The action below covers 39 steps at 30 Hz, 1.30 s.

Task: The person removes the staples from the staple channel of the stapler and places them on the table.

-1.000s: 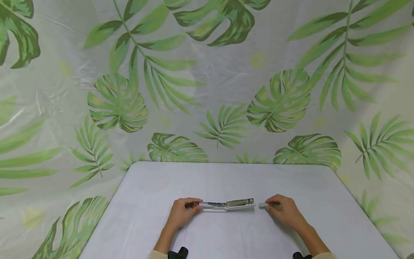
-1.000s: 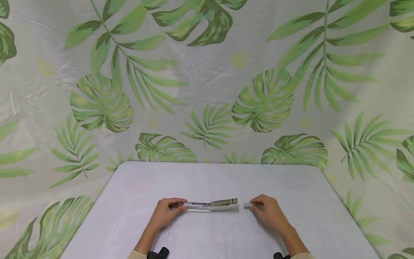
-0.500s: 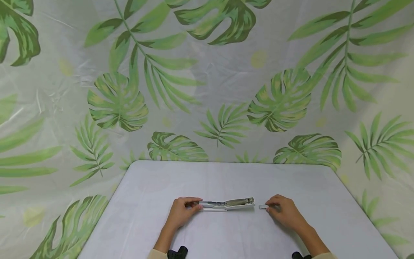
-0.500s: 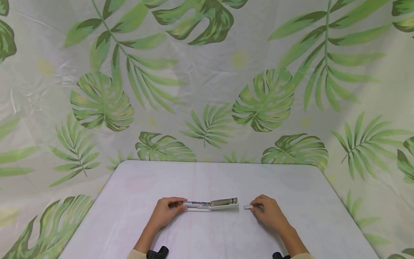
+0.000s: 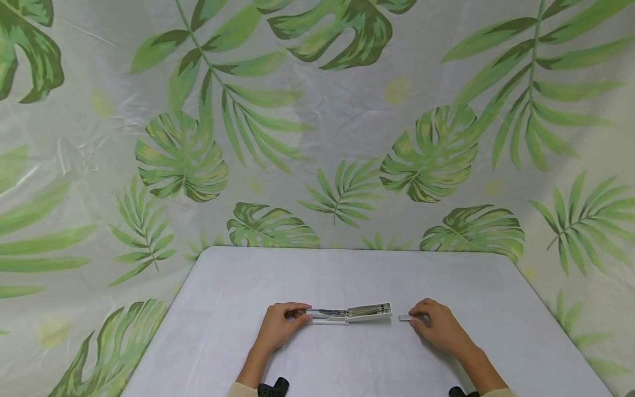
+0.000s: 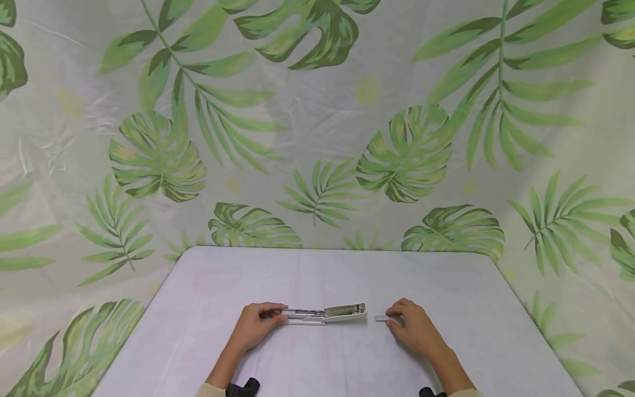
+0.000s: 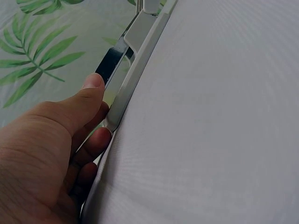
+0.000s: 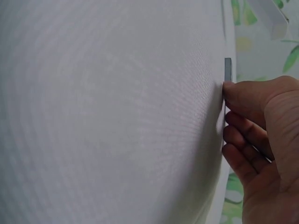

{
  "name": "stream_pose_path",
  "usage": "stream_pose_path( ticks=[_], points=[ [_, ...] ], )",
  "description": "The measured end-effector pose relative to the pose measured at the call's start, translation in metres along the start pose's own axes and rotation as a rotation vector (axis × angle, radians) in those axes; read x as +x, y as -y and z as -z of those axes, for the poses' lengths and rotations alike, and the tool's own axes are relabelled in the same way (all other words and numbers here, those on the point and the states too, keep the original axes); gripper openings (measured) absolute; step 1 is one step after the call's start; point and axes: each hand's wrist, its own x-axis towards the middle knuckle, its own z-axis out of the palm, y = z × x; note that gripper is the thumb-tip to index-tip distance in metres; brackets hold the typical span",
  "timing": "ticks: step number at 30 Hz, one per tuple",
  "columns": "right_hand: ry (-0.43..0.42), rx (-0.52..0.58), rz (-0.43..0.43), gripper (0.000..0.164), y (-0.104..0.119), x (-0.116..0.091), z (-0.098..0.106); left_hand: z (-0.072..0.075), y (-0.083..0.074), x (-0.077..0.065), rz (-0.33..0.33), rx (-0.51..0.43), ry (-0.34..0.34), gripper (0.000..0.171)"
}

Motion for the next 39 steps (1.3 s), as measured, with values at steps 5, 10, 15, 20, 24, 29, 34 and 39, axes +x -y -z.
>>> stream_pose_path(
  ticks=[5, 10, 15, 20, 24, 29, 34, 39],
  points=[
    [-0.016, 0.003, 0.002, 0.016, -0.002, -0.001, -0.002, 0.0, 0.0, 0.0, -0.002, 0.0, -0.003, 0.02],
    [-0.026, 0.026, 0.007, 0.019, -0.003, -0.004, -0.002, 0.0, 0.001, 0.0, -0.01, 0.003, -0.008, 0.021],
    [-0.016, 0.047, -0.021, 0.025, -0.001, -0.008, 0.004, -0.002, 0.002, 0.001, -0.014, 0.014, -0.005, 0.021],
    [-0.097, 0.059, -0.031, 0.028, 0.001, -0.008, 0.013, -0.002, 0.001, 0.001, -0.013, 0.017, 0.002, 0.022],
    [-0.139, 0.06, -0.023, 0.03, 0.003, -0.004, 0.021, -0.001, 0.0, 0.001, 0.004, 0.023, 0.014, 0.023],
    [-0.157, 0.085, -0.017, 0.032, 0.007, 0.002, 0.026, 0.0, -0.001, 0.001, 0.015, 0.015, 0.019, 0.023],
    [-0.173, 0.1, 0.002, 0.033, 0.014, 0.009, 0.025, -0.001, 0.002, 0.001, 0.008, 0.019, 0.014, 0.023],
    [-0.191, 0.113, 0.007, 0.032, 0.023, 0.016, 0.023, -0.001, 0.004, 0.001, -0.001, 0.019, 0.011, 0.024]
  ],
)
